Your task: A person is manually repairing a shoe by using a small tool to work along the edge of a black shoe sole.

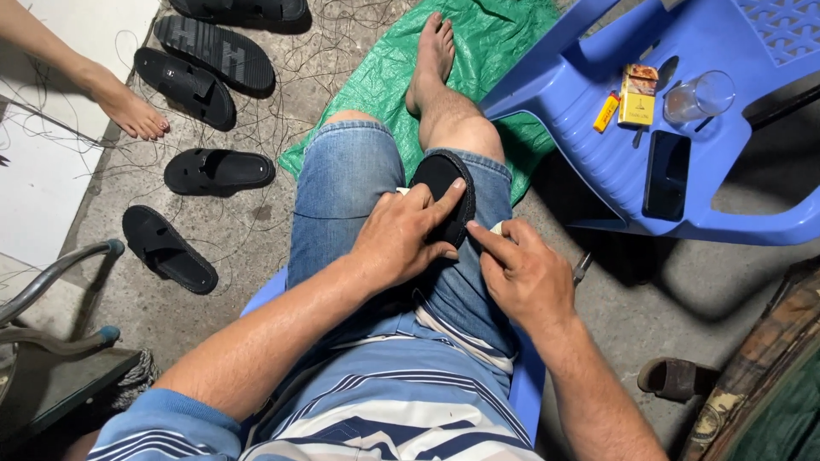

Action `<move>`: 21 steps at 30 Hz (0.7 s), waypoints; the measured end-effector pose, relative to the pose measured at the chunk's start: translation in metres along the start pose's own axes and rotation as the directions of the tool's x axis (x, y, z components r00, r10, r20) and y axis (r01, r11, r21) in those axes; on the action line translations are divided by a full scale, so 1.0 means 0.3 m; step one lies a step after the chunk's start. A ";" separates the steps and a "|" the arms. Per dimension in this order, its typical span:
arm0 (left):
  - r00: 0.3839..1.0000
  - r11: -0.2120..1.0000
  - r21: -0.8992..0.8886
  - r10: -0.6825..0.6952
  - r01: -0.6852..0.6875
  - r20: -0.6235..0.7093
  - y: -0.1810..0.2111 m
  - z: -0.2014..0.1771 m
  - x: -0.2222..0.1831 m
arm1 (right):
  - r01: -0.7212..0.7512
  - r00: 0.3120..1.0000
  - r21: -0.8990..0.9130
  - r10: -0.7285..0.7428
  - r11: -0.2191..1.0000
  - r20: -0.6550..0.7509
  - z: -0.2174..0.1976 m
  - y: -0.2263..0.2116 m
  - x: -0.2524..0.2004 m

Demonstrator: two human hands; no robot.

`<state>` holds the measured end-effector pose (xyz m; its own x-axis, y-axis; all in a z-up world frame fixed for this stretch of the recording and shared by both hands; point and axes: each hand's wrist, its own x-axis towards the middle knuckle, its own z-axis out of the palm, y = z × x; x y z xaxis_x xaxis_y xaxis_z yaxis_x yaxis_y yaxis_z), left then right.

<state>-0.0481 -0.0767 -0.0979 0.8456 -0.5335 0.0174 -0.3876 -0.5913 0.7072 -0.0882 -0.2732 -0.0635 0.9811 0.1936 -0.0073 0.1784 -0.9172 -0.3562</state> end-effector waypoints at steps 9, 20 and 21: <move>0.999 0.999 -0.006 -0.041 0.041 0.000 0.006 -0.008 0.005 | 0.144 0.977 0.096 -0.126 0.985 -0.171 0.062 0.037 0.038; 0.995 0.997 -0.024 -0.078 0.077 -0.065 0.050 -0.064 -0.062 | 0.086 0.981 0.122 -0.063 0.989 -0.183 0.015 -0.058 0.018; 0.988 0.992 -0.043 -0.121 0.117 -0.100 0.053 -0.076 -0.076 | 0.086 0.984 0.118 -0.066 0.989 -0.164 0.003 -0.068 0.015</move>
<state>-0.0653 -0.0602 -0.0708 0.9188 -0.3948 0.0024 -0.2696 -0.6231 0.7342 -0.0875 -0.2532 -0.0572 0.9662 0.1943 0.1694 0.2520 -0.8496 -0.4633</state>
